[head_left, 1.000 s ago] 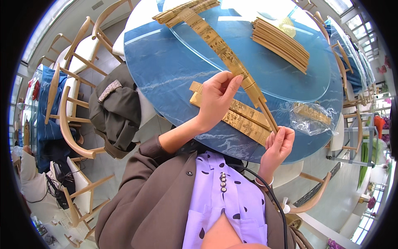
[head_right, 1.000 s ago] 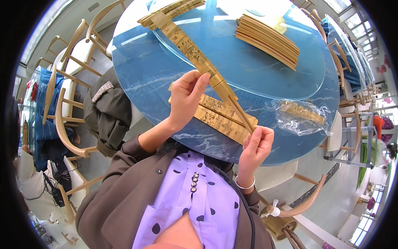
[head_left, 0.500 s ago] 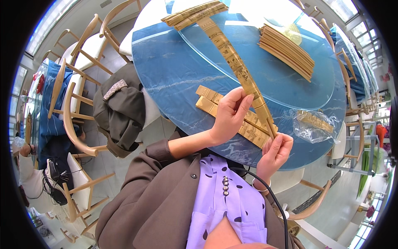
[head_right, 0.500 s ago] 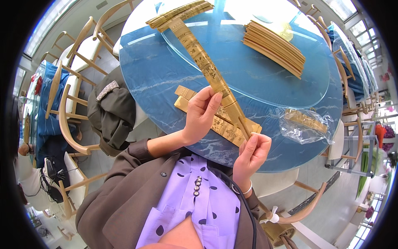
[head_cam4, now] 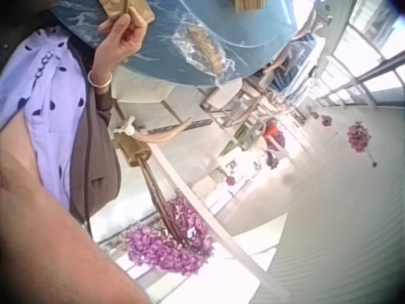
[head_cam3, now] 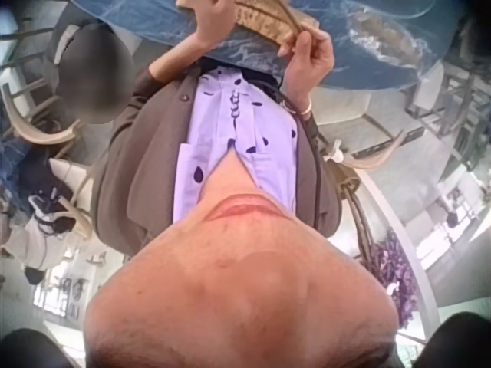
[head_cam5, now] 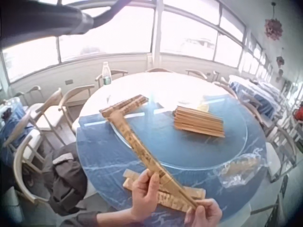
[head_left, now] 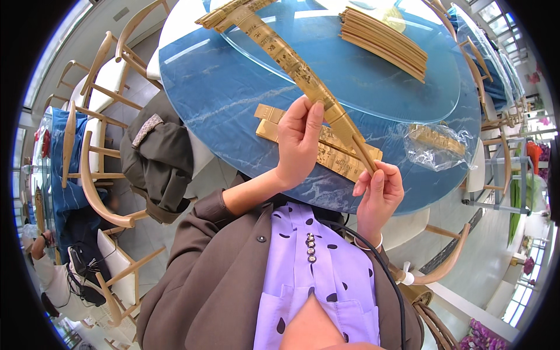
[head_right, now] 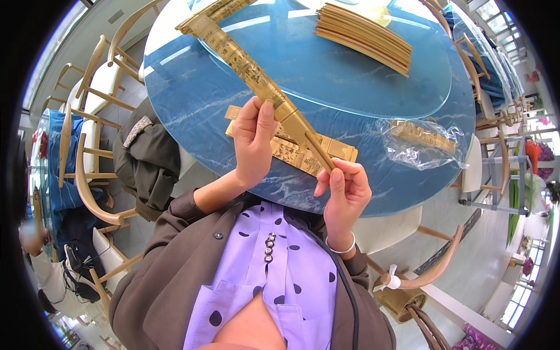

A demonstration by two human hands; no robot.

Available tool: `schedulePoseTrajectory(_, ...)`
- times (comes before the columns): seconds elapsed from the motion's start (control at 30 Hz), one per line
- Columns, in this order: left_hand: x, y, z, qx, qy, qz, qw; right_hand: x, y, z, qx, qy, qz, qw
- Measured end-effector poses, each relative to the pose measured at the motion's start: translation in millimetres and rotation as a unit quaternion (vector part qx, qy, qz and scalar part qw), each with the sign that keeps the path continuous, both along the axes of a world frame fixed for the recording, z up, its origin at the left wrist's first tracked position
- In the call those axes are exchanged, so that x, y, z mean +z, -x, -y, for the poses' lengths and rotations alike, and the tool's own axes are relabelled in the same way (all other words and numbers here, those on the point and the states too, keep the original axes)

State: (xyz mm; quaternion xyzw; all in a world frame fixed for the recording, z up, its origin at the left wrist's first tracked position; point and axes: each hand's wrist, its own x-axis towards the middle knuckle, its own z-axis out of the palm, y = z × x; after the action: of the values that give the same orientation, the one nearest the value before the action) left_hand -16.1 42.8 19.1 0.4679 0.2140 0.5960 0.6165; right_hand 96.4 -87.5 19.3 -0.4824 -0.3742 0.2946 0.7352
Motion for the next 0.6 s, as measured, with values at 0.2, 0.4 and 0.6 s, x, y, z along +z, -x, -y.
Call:
schedulePoseTrajectory(0.2,8,6,1,-0.084,0.058,0.014,0.995,5,-15,-4,-0.009,0.006,-0.023,1.0)
schedulePoseTrajectory(0.4,14,10,-8,-0.124,0.084,0.016,0.989,8,-28,-2,0.039,0.005,0.033,0.999)
schedulePoseTrajectory(0.6,14,2,2,-0.119,0.136,0.018,0.983,-3,-33,-1,0.109,-0.056,-0.084,0.989)
